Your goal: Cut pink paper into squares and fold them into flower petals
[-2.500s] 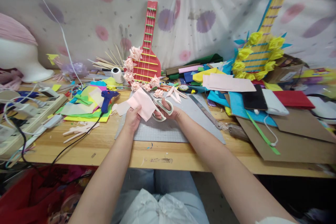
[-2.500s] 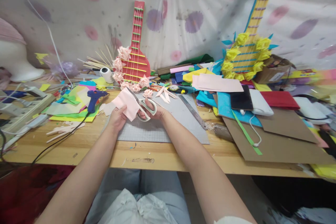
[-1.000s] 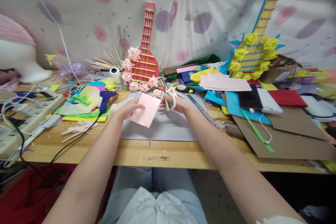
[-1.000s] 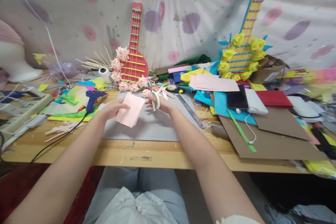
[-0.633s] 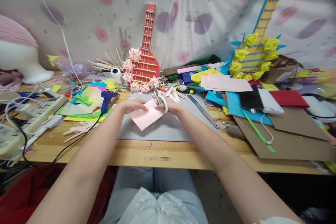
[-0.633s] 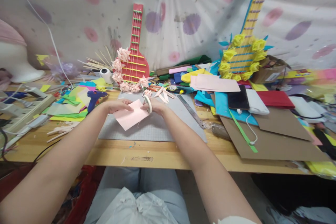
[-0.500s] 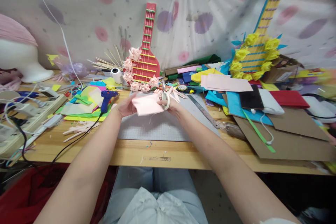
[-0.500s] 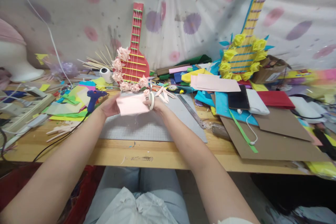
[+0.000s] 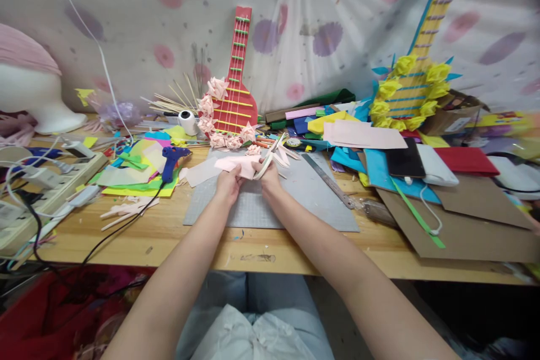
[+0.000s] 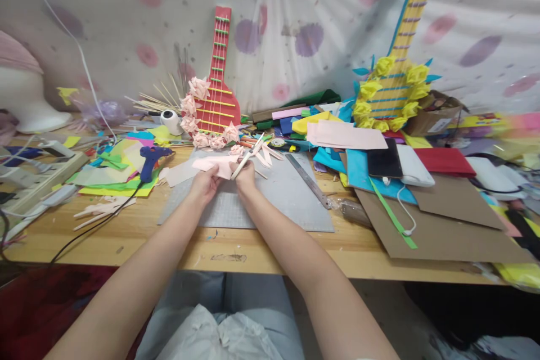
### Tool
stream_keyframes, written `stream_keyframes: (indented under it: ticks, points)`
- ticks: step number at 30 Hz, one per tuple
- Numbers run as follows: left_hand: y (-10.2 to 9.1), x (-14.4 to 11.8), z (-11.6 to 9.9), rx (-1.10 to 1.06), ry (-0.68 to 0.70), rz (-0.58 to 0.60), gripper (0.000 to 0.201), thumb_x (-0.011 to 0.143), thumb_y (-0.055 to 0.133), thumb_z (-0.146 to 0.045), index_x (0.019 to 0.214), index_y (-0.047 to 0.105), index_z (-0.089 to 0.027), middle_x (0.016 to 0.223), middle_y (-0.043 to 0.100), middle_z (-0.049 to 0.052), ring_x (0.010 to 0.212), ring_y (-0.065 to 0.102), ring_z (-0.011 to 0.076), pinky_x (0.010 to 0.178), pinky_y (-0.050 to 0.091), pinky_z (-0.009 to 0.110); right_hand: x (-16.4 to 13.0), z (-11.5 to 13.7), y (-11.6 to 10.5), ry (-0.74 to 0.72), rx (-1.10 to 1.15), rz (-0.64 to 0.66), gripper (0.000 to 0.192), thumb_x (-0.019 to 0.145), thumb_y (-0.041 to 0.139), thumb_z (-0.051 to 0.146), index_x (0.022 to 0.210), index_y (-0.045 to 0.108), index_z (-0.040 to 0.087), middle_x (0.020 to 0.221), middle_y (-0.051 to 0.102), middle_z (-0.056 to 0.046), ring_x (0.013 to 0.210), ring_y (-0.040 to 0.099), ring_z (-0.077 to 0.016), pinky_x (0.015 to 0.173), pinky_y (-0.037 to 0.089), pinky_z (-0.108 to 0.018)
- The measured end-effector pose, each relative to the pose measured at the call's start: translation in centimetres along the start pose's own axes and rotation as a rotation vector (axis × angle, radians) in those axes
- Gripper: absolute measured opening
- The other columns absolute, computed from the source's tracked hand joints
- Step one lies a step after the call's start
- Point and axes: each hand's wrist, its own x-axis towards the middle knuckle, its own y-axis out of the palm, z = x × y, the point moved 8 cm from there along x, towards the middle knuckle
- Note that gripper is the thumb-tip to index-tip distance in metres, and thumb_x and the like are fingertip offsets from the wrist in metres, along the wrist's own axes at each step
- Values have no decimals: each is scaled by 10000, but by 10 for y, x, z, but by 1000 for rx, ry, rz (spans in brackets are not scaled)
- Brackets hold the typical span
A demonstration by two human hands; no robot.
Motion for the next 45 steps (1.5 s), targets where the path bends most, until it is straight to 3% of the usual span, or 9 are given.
stream_keyframes:
  ticks: [2, 6, 11, 14, 17, 20, 26, 45]
  points:
    - [-7, 3, -3, -6, -11, -1, 219, 723, 547, -66, 919, 593, -154, 854, 685, 56, 788, 649, 171, 728, 525, 302, -2, 1, 5, -4, -67, 101, 411, 480, 718, 268, 748, 415, 193, 590, 496, 72, 498, 469, -76, 460, 385, -202]
    - [-27, 9, -21, -95, 4, 23, 245, 717, 526, -23, 906, 602, -158, 872, 686, 37, 772, 647, 133, 689, 525, 229, -4, 2, 10, 63, -223, 423, 426, 554, 704, 464, 755, 476, 166, 632, 557, 17, 527, 509, -87, 450, 382, -192]
    - [-50, 13, -40, -242, 12, 24, 253, 739, 467, -17, 900, 616, -143, 793, 684, 24, 690, 641, 91, 617, 509, 155, -21, 3, 1, 323, -312, 842, 522, 715, 474, 654, 807, 525, 142, 621, 572, -29, 518, 512, -101, 454, 384, -213]
    - [-57, 13, -43, -321, 14, -3, 258, 735, 442, -25, 898, 616, -125, 771, 682, 32, 700, 647, 107, 657, 522, 186, -38, 10, 0, 419, -323, 1078, 577, 764, 369, 668, 859, 542, 126, 664, 578, -41, 579, 532, -115, 507, 409, -228]
    - [-59, 12, -45, -381, 49, -26, 269, 711, 444, -13, 887, 611, -128, 747, 682, 23, 712, 650, 119, 711, 529, 231, -47, 12, 1, 494, -311, 1221, 682, 770, 243, 699, 885, 546, 99, 677, 571, -53, 603, 535, -124, 543, 428, -248]
    - [-63, 11, -47, -398, 70, -71, 264, 702, 444, 1, 858, 602, -142, 723, 680, 2, 685, 647, 111, 721, 532, 251, -51, 8, 2, 538, -284, 1293, 761, 739, 175, 730, 924, 540, 88, 708, 568, -60, 604, 532, -126, 560, 443, -270]
    - [-66, 6, -50, -412, 87, -126, 246, 719, 429, -5, 840, 591, -145, 723, 681, -10, 667, 640, 104, 747, 529, 281, -64, -4, 5, 566, -235, 1407, 777, 723, 207, 751, 933, 538, 80, 704, 572, -68, 632, 547, -139, 555, 433, -258]
    - [-66, 6, -49, -387, 98, -117, 269, 715, 425, -6, 855, 595, -161, 746, 679, -18, 680, 637, 106, 700, 529, 268, -67, -13, 7, 590, -188, 1425, 808, 730, 106, 744, 928, 532, 86, 706, 571, -67, 635, 548, -138, 564, 431, -258]
